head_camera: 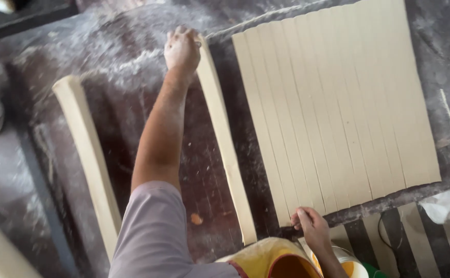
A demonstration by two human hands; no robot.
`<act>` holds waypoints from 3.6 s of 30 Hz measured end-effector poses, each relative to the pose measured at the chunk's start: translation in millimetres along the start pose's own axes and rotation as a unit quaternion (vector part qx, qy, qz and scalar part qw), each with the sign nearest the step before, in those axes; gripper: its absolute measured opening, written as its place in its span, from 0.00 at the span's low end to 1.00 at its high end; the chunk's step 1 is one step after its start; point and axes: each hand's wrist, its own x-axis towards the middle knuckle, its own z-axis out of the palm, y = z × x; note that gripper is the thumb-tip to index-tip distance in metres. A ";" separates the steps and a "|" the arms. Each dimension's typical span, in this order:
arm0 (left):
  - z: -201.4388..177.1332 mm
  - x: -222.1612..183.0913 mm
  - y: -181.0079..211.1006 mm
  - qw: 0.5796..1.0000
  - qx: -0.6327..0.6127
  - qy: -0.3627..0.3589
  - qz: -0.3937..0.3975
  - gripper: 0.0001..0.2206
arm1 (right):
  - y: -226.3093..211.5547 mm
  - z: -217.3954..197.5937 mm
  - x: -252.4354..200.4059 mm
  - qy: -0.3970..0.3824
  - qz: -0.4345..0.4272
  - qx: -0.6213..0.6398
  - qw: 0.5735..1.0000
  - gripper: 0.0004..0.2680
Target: The person cuts a large flattened dough sheet into long strips using a dough scraper, then gathers and stacks the cut strips by hand on the floured work table. They lift and align the strips into piles while working along the sheet.
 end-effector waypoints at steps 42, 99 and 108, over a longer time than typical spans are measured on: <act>-141.1 -354.6 284.9 0.956 -0.215 -0.197 0.028 0.10 | -42.2 -19.8 9.6 -0.106 -0.534 -0.196 0.816 0.23; 62.7 -57.5 -10.6 0.946 -0.283 0.054 -0.151 0.29 | -74.0 125.6 51.6 0.064 -0.529 -0.258 0.806 0.05; -4.3 -285.2 107.2 0.899 -0.396 -0.089 -0.163 0.39 | -57.4 126.0 59.5 0.059 -0.519 -0.265 0.811 0.05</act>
